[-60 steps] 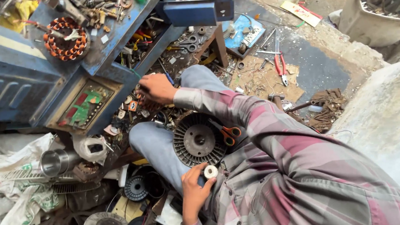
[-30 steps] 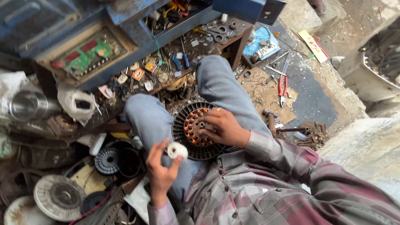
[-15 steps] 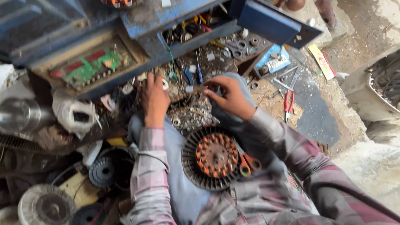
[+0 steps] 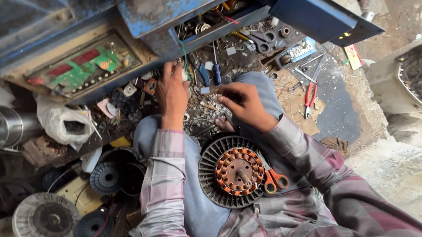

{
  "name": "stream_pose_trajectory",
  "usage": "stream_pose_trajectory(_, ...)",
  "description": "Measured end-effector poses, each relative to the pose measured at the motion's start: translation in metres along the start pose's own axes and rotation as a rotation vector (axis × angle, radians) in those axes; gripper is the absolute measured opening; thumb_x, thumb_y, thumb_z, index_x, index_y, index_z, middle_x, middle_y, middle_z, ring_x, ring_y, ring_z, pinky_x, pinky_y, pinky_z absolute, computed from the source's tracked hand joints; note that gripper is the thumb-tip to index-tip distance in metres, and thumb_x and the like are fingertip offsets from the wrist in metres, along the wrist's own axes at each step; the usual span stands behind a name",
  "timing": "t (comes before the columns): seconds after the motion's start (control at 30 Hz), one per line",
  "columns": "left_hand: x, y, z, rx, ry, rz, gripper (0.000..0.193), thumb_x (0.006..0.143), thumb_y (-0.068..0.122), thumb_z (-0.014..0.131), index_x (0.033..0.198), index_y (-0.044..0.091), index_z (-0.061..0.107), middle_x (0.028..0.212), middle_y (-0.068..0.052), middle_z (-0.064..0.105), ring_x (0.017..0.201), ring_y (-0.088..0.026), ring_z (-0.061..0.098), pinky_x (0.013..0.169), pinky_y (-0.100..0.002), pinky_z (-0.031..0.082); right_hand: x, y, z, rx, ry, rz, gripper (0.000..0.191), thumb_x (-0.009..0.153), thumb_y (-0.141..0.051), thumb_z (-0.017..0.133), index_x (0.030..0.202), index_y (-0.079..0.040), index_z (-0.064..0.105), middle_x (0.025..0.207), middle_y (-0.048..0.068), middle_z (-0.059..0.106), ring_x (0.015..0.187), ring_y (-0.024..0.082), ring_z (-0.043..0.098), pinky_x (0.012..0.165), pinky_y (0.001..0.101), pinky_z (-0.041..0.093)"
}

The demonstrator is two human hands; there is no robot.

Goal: The person is repairing an electrical motor stator by hand. They use scissors to cut and strip wires, then connect and secure them to the copper windings on the stator. The person also retrieves a small metal component from a drawer and attaches it to the assembly.

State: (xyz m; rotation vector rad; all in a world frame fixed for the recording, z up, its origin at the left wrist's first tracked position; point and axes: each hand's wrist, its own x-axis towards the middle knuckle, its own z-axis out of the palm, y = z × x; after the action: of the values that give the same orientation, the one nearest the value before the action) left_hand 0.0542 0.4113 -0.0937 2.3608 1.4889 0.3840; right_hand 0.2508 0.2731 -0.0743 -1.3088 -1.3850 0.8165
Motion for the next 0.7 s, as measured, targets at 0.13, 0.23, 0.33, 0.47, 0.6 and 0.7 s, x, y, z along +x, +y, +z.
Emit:
stream_pose_trajectory(0.13,-0.003,0.005,-0.002,-0.117,0.076,0.039,0.056,0.079,0.002,0.081,0.133,0.008,0.067,0.140,-0.008,0.058,0.110,-0.031,0.070,0.091,-0.038,0.057,-0.007,0.002,0.004,0.064,0.103,-0.005,0.020,0.096,-0.003,0.076,0.115,0.002,0.070,0.096,0.009,0.074,0.085,0.015,0.069,0.077,0.0277,0.055)
stream_pose_trajectory(0.23,-0.006,0.005,-0.008,-0.164,0.059,-0.037,0.053,0.079,0.002,0.079,0.131,0.007,0.066,0.145,-0.010,0.056,0.100,-0.030,0.072,0.084,-0.037,0.059,-0.002,0.011,0.004,0.140,0.202,0.030,0.027,0.098,0.004,0.073,0.125,0.003,0.067,0.104,0.008,0.070,0.090,0.014,0.065,0.081,0.0277,0.054)
stream_pose_trajectory(0.33,-0.009,0.006,-0.016,-0.134,0.097,-0.019,0.047,0.080,0.006,0.081,0.126,0.009,0.069,0.133,-0.010,0.063,0.095,-0.031,0.073,0.080,-0.040,0.058,0.019,0.025,0.002,0.226,0.238,-0.032,0.038,0.099,0.008,0.067,0.136,0.003,0.059,0.119,0.009,0.068,0.106,0.015,0.067,0.094,0.0285,0.055)
stream_pose_trajectory(0.47,-0.013,0.009,-0.026,-0.151,0.142,-0.051,0.038,0.081,0.011,0.081,0.119,0.012,0.073,0.108,-0.009,0.072,0.088,-0.028,0.074,0.076,-0.039,0.057,0.062,0.037,0.011,0.164,0.190,-0.075,0.033,0.101,0.008,0.068,0.133,0.003,0.063,0.119,0.010,0.073,0.110,0.016,0.071,0.099,0.0291,0.058)
stream_pose_trajectory(0.6,-0.012,0.007,-0.030,-0.179,0.200,-0.071,0.027,0.084,0.015,0.082,0.111,0.012,0.077,0.094,-0.007,0.074,0.082,-0.026,0.072,0.071,-0.038,0.055,0.121,0.038,0.028,-0.012,0.288,-0.144,0.016,0.101,0.002,0.074,0.116,0.004,0.069,0.101,0.007,0.077,0.087,0.013,0.072,0.078,0.0261,0.057)
stream_pose_trajectory(0.7,-0.009,0.001,-0.024,-0.218,0.206,-0.075,0.026,0.087,0.019,0.081,0.111,0.013,0.076,0.088,-0.004,0.074,0.076,-0.022,0.072,0.067,-0.036,0.053,0.142,0.044,0.041,-0.065,0.477,-0.239,0.023,0.095,-0.006,0.084,0.103,0.004,0.065,0.090,0.007,0.071,0.079,0.011,0.072,0.071,0.0245,0.057)
